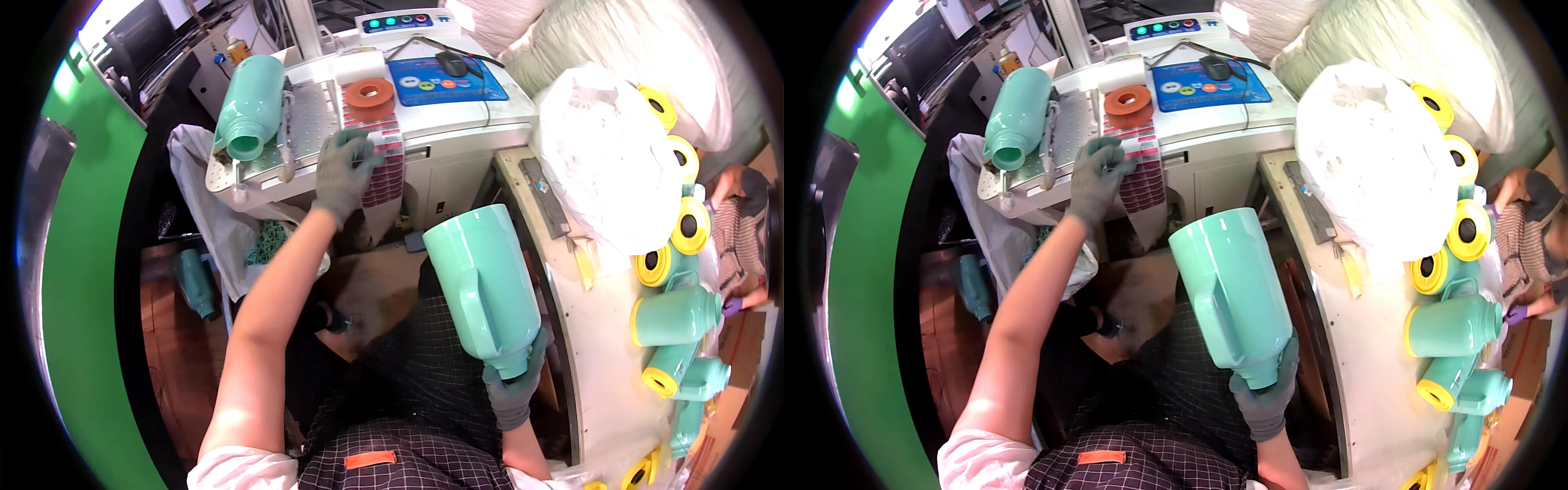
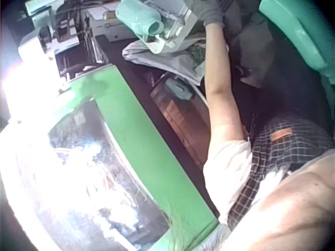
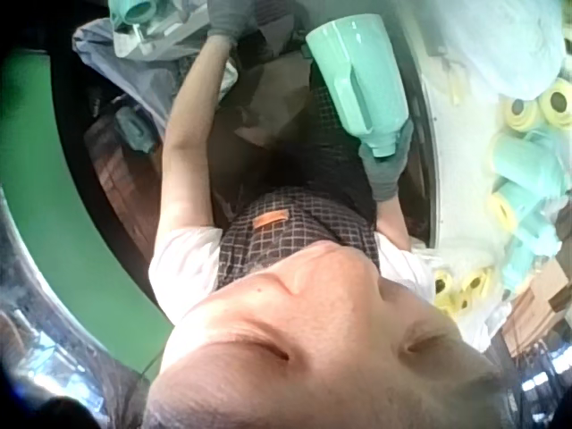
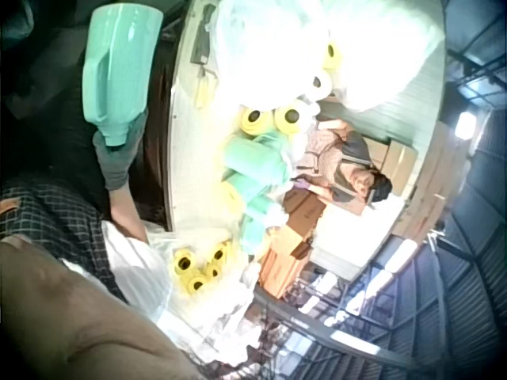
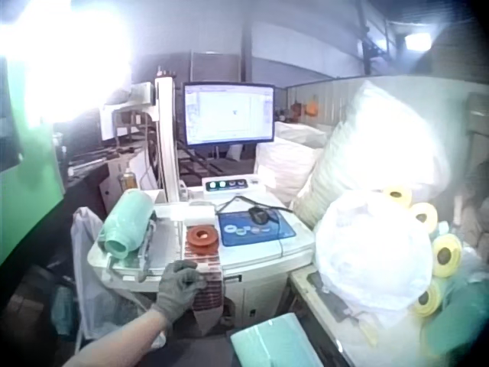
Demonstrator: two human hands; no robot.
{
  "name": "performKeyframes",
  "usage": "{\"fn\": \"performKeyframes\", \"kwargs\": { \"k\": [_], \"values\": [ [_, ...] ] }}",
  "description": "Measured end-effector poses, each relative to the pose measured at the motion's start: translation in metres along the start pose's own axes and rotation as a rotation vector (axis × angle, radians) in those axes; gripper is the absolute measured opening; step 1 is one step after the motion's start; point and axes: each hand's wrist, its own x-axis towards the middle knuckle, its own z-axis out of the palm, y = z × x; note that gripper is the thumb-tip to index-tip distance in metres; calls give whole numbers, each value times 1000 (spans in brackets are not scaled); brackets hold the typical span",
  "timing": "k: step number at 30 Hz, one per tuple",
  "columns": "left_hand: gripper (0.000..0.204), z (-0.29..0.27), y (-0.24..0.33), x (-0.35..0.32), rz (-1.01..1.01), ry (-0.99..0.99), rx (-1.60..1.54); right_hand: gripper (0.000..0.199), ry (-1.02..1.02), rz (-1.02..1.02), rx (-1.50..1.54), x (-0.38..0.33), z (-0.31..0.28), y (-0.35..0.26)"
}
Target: The person assembles light green plastic pitchers by inserting a white plastic liner into the body, applying a label, and screwing on a yellow lid. The person handles the pitchers one at a time, placing the finished units on a nearby table.
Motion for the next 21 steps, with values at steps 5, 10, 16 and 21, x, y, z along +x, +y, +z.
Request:
{"fn": "performKeyframes", "kwargs": {
  "k": [5,10,16,21],
  "values": [
    [14,-37,108,-87,-871,-264,-1138,115,17,10,27,2,0,-2],
    [9,-55,160,-95,-1024,-468,-1280,114,-10,-74,-58,3,0,-4],
    [12,-49,160,-96,-1049,-471,-1246,112,-42,-96,-110,-9,1,9],
    [20,-44,158,-97,-856,-426,-978,107,-32,-243,-172,-3,2,5]
  ]
}}
